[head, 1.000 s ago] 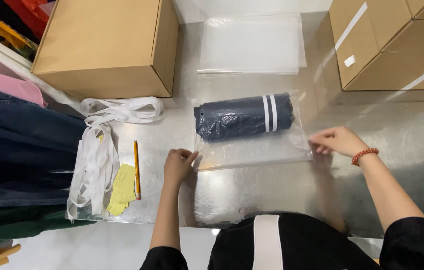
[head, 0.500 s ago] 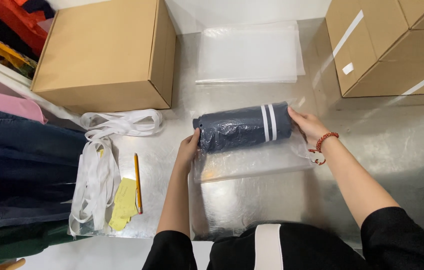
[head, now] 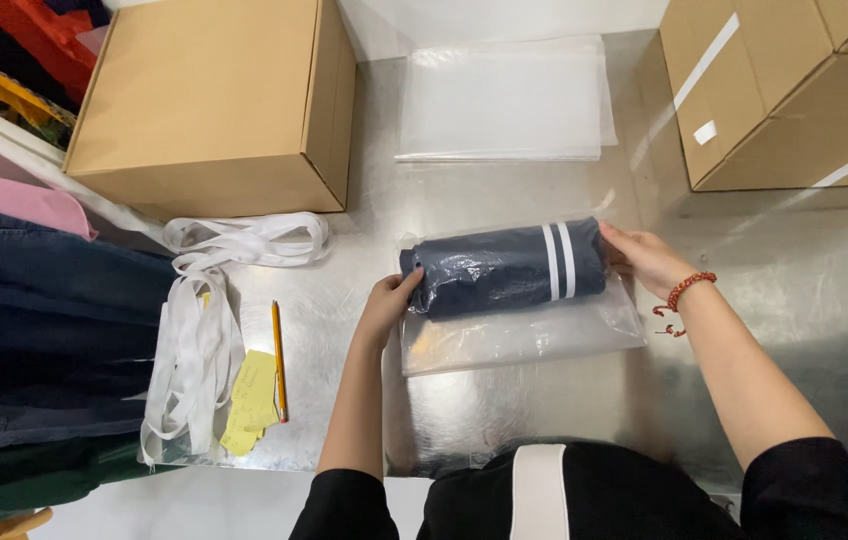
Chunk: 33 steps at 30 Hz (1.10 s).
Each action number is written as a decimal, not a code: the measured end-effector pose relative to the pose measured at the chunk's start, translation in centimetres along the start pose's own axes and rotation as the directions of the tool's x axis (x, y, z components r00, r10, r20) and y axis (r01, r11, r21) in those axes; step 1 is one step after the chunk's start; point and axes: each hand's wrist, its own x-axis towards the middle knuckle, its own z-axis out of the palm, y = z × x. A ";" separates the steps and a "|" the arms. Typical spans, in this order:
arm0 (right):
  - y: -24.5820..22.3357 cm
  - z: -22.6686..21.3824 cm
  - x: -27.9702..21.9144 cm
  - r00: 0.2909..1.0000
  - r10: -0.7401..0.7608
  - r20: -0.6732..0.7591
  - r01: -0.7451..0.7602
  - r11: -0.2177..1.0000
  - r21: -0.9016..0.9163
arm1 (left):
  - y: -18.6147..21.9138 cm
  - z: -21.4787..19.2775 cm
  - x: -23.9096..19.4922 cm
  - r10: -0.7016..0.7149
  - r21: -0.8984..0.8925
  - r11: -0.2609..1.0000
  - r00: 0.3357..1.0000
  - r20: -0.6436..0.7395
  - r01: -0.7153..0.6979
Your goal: The person writes on a sticky note attached to a cardboard box, then wraps a folded navy blue garment in a clear plastic bag. They place the wrapped garment into a cardboard box, close the lid, and tie a white ribbon around the box.
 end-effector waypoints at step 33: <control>2.3 -0.7 8.2 0.987 0.139 -0.074 -0.118 0.962 0.245 | 2.2 1.4 4.3 -0.137 -0.487 0.871 0.984 -0.110 0.067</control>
